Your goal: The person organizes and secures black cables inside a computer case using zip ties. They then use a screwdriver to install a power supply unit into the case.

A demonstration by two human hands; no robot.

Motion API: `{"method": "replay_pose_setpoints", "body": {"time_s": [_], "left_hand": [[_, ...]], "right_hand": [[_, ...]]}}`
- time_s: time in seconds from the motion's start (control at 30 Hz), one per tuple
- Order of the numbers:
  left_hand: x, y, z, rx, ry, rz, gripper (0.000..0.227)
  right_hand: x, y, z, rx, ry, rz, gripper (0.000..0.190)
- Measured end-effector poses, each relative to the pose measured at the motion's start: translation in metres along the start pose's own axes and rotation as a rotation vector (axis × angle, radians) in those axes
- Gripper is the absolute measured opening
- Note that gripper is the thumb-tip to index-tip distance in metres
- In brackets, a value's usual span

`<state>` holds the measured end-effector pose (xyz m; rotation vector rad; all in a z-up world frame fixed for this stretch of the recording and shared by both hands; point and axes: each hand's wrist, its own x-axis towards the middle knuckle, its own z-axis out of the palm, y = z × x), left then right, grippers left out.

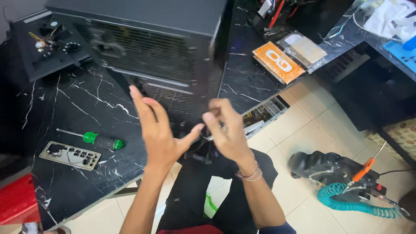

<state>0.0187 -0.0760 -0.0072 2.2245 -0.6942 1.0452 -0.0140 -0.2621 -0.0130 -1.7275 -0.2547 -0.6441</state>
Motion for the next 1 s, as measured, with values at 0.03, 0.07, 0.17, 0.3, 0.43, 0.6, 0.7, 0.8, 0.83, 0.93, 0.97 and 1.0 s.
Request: {"method": "replay_pose_setpoints", "body": {"time_s": [0.03, 0.07, 0.17, 0.3, 0.43, 0.6, 0.7, 0.8, 0.83, 0.93, 0.97, 1.0], "left_hand": [[0.001, -0.004, -0.005, 0.006, 0.003, 0.001, 0.128], [0.002, -0.007, -0.010, 0.002, 0.001, -0.019, 0.130], [0.004, -0.015, -0.026, 0.032, -0.108, -0.085, 0.134], [-0.007, -0.014, -0.009, -0.034, -0.161, -0.266, 0.149], [-0.013, 0.003, 0.010, -0.073, -0.059, -0.272, 0.126], [-0.013, -0.020, 0.008, -0.171, -0.077, -0.288, 0.130], [-0.005, -0.044, 0.001, -0.202, -0.148, -0.331, 0.133], [-0.004, -0.066, -0.001, -0.281, -0.166, -0.252, 0.129], [-0.003, -0.076, 0.001, -0.283, -0.168, -0.251, 0.129], [-0.016, -0.125, 0.019, -0.409, -0.121, -0.256, 0.131], [-0.032, -0.153, 0.033, -0.454, -0.139, -0.274, 0.128], [-0.048, -0.181, 0.046, -0.498, -0.158, -0.291, 0.125]], "right_hand": [[0.000, -0.004, 0.008, 0.005, -0.002, -0.004, 0.023], [0.001, -0.009, 0.016, 0.017, -0.032, -0.016, 0.021], [0.000, -0.029, 0.029, 0.003, -0.160, -0.013, 0.022], [0.006, -0.022, 0.022, 0.007, -0.336, 0.001, 0.031], [0.013, -0.002, 0.014, 0.010, -0.272, -0.068, 0.029], [0.008, 0.042, 0.006, -0.048, -0.165, 0.051, 0.018], [0.010, 0.085, -0.002, -0.102, 0.044, 0.091, 0.016], [0.022, 0.088, -0.007, -0.182, 0.332, 0.117, 0.028], [0.022, 0.094, -0.009, -0.183, 0.334, 0.118, 0.028], [0.020, 0.105, -0.014, -0.281, 0.412, 0.131, 0.053], [0.020, 0.104, -0.013, -0.341, 0.435, 0.087, 0.060], [0.019, 0.104, -0.012, -0.401, 0.458, 0.043, 0.067]]}}
